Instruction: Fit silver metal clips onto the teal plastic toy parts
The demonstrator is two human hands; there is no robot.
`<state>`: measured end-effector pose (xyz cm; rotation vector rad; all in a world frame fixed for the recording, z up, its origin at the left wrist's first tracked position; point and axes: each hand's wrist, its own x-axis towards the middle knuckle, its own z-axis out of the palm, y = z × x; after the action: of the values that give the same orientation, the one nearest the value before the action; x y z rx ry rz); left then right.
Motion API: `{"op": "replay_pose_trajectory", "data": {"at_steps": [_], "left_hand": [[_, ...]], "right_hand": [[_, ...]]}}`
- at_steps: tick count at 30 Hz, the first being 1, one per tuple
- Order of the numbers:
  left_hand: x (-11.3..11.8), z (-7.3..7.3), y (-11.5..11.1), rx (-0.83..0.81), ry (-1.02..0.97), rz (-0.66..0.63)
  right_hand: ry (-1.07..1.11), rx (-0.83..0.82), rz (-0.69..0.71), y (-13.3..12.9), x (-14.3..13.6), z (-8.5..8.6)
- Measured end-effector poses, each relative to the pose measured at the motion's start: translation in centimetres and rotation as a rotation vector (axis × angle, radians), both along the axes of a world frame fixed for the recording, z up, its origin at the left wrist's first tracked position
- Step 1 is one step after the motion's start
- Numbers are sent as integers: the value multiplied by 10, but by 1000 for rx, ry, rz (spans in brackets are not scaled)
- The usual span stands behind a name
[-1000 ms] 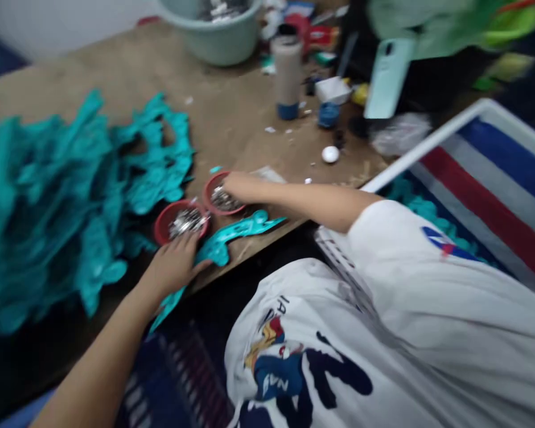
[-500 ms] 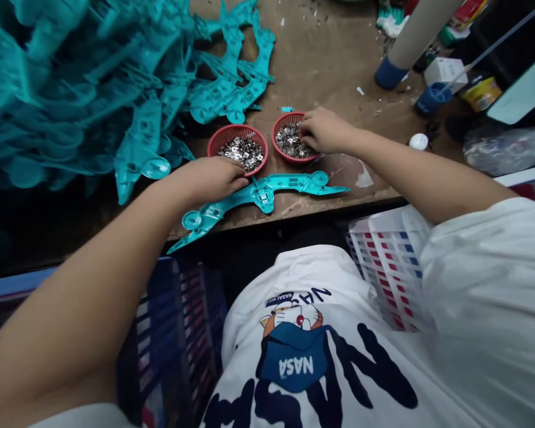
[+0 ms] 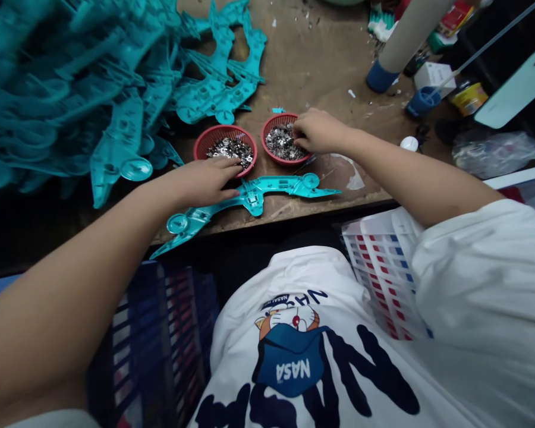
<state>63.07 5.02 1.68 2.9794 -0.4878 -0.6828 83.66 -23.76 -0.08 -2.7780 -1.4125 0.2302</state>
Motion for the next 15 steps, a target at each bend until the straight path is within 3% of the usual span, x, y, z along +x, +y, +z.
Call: {"op": "replay_pose_trajectory", "data": {"at_steps": [2, 5, 10, 13, 15], "left_hand": [[-3, -4, 2, -5, 9, -3], [-7, 2, -6, -50, -94, -54], [-12, 17, -33, -145, -152, -183], [-12, 9, -42, -160, -94, -268], [-12, 0, -45, -109, -65, -279]], "right_hand": [[4, 20, -49, 1, -4, 10], [17, 111, -135, 1, -11, 27], [102, 200, -92, -3, -13, 51], [115, 213, -107, -14, -10, 75], [157, 212, -210, -23, -6, 95]]}}
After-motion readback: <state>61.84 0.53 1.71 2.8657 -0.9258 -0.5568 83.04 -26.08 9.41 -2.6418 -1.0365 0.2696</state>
